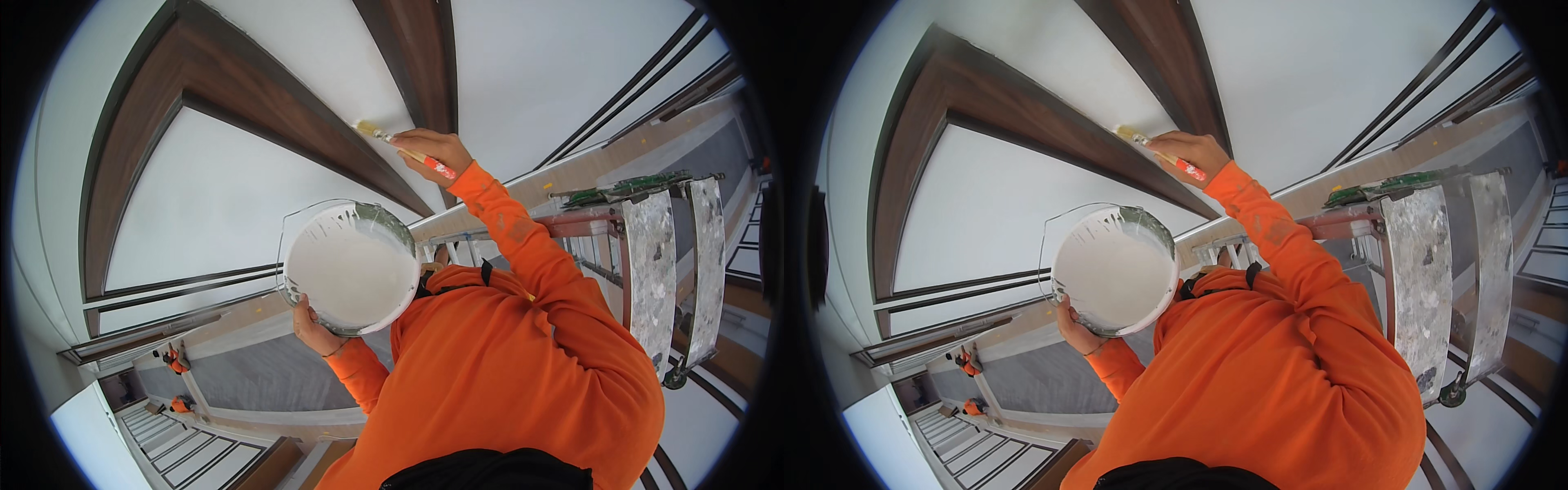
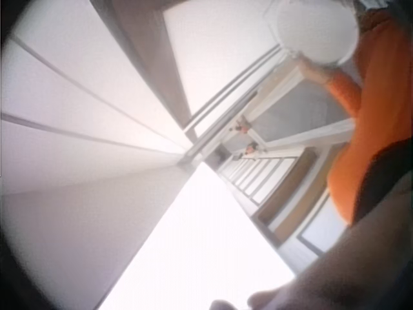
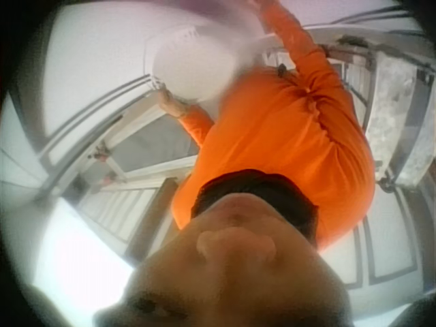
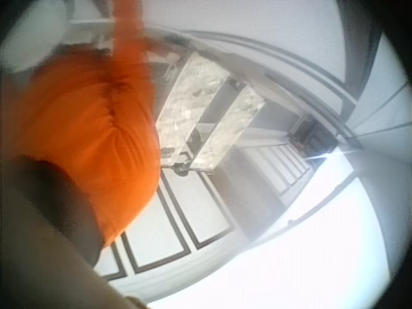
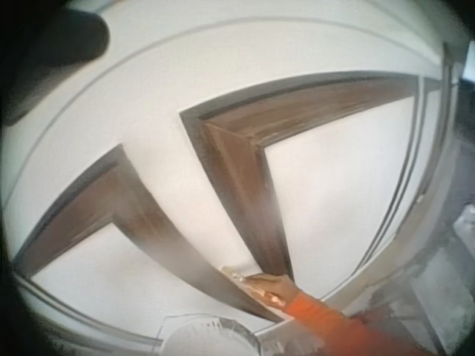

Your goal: The person climbs a ladder and paints a white ceiling with dark brown geometric patterns using a paintbrush and a small paint container. They repeatedly dip the brush into the container and apply white paint along the edges of the brown shapes.

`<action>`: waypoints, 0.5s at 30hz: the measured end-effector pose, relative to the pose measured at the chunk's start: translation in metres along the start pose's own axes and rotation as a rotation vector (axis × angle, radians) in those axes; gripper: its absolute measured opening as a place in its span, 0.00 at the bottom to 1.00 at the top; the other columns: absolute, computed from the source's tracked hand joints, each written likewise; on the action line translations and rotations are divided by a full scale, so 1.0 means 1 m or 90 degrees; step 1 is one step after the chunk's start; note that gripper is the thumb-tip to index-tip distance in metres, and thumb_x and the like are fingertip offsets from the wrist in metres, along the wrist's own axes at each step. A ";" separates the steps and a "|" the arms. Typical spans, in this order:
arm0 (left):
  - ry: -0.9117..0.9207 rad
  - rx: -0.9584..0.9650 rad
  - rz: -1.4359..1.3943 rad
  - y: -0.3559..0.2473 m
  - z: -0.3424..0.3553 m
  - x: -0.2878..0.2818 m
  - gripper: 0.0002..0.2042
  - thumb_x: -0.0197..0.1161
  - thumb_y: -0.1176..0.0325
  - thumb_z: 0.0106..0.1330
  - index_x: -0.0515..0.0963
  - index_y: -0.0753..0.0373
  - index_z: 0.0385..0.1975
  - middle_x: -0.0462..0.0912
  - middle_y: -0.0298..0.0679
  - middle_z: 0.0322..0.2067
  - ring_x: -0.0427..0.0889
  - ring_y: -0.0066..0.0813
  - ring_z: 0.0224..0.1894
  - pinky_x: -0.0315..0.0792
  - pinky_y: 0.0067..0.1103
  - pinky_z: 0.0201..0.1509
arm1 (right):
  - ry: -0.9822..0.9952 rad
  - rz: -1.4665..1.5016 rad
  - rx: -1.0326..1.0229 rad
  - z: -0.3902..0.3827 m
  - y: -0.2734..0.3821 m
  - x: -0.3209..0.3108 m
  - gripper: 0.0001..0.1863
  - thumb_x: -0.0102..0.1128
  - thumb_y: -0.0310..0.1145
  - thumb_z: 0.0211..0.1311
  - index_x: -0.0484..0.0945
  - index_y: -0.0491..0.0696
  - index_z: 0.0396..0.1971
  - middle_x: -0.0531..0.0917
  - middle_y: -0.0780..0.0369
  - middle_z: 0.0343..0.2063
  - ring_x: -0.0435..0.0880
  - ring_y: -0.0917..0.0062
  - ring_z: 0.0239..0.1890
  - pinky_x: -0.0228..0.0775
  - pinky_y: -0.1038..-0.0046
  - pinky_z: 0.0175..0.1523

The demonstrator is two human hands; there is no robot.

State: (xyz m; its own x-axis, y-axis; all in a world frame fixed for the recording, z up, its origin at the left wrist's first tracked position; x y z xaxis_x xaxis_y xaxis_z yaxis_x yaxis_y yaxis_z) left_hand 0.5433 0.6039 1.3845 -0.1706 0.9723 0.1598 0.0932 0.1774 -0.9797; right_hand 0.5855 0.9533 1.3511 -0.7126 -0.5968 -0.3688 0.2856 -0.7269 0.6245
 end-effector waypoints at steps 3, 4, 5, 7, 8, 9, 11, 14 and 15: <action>-0.003 -0.034 -0.034 -0.004 -0.004 0.005 0.17 0.60 0.65 0.65 0.59 0.54 0.18 0.70 0.31 0.23 0.75 0.23 0.29 0.71 0.20 0.34 | 0.002 0.013 0.005 -0.001 -0.001 0.000 0.16 0.66 0.21 0.56 0.84 0.48 0.46 0.86 0.59 0.43 0.88 0.68 0.39 0.83 0.74 0.43; -0.005 -0.042 -0.038 -0.004 -0.005 0.006 0.17 0.59 0.65 0.65 0.59 0.54 0.18 0.70 0.31 0.23 0.74 0.22 0.28 0.71 0.20 0.34 | 0.005 0.011 0.007 -0.002 -0.001 0.001 0.16 0.66 0.22 0.56 0.84 0.48 0.46 0.86 0.59 0.43 0.88 0.68 0.39 0.83 0.74 0.43; -0.007 -0.049 -0.042 -0.005 -0.006 0.007 0.17 0.59 0.65 0.65 0.59 0.54 0.18 0.70 0.31 0.23 0.74 0.22 0.28 0.71 0.20 0.34 | 0.009 0.009 0.008 -0.002 -0.001 0.001 0.17 0.66 0.22 0.56 0.83 0.49 0.46 0.86 0.59 0.43 0.88 0.68 0.39 0.83 0.74 0.43; -0.005 -0.050 -0.040 -0.005 -0.006 0.007 0.17 0.59 0.65 0.66 0.60 0.54 0.18 0.69 0.30 0.23 0.74 0.21 0.28 0.70 0.20 0.33 | 0.008 0.009 0.012 -0.004 -0.004 0.003 0.17 0.66 0.22 0.56 0.83 0.49 0.47 0.86 0.59 0.43 0.88 0.68 0.39 0.83 0.74 0.43; -0.001 -0.044 -0.033 -0.005 -0.004 0.005 0.16 0.59 0.65 0.66 0.60 0.54 0.18 0.69 0.30 0.23 0.73 0.21 0.28 0.70 0.20 0.33 | 0.008 0.009 0.013 -0.005 -0.006 0.004 0.17 0.66 0.22 0.56 0.83 0.49 0.47 0.86 0.59 0.43 0.88 0.68 0.39 0.83 0.74 0.43; 0.002 -0.038 -0.027 -0.004 -0.003 0.003 0.16 0.59 0.65 0.66 0.60 0.54 0.18 0.69 0.30 0.23 0.73 0.21 0.28 0.70 0.20 0.32 | 0.010 0.007 0.014 -0.006 -0.006 0.004 0.17 0.66 0.22 0.57 0.83 0.49 0.47 0.86 0.59 0.43 0.88 0.68 0.39 0.83 0.74 0.43; 0.012 -0.030 -0.022 -0.003 -0.002 0.001 0.16 0.59 0.65 0.66 0.60 0.54 0.18 0.68 0.29 0.22 0.72 0.21 0.27 0.69 0.19 0.32 | 0.014 0.003 0.015 -0.007 -0.008 0.005 0.17 0.66 0.22 0.57 0.83 0.50 0.48 0.86 0.59 0.43 0.88 0.68 0.38 0.83 0.75 0.43; 0.011 -0.031 -0.025 -0.002 -0.003 0.001 0.16 0.59 0.65 0.66 0.60 0.54 0.18 0.67 0.29 0.22 0.72 0.21 0.27 0.69 0.19 0.31 | 0.017 -0.002 0.017 -0.008 -0.008 0.005 0.17 0.66 0.22 0.57 0.83 0.50 0.48 0.86 0.60 0.43 0.88 0.68 0.38 0.83 0.75 0.42; 0.008 -0.033 -0.028 -0.003 -0.003 0.002 0.16 0.59 0.65 0.66 0.60 0.54 0.18 0.67 0.29 0.22 0.72 0.21 0.27 0.69 0.19 0.31 | 0.019 -0.003 0.018 -0.009 -0.008 0.006 0.17 0.66 0.22 0.57 0.83 0.50 0.48 0.86 0.60 0.43 0.88 0.69 0.38 0.83 0.75 0.42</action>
State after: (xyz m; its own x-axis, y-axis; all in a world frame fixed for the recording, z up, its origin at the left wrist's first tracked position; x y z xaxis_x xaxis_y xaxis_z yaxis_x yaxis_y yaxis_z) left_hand 0.5461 0.6057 1.3880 -0.1627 0.9654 0.2039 0.1369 0.2267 -0.9643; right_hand 0.5845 0.9529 1.3377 -0.6941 -0.6040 -0.3916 0.2644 -0.7199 0.6417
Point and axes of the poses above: each hand's wrist, its own z-axis towards the middle knuckle, its own x-axis out of the palm, y = z × x, the point moved 1 cm from there along z, towards the middle knuckle
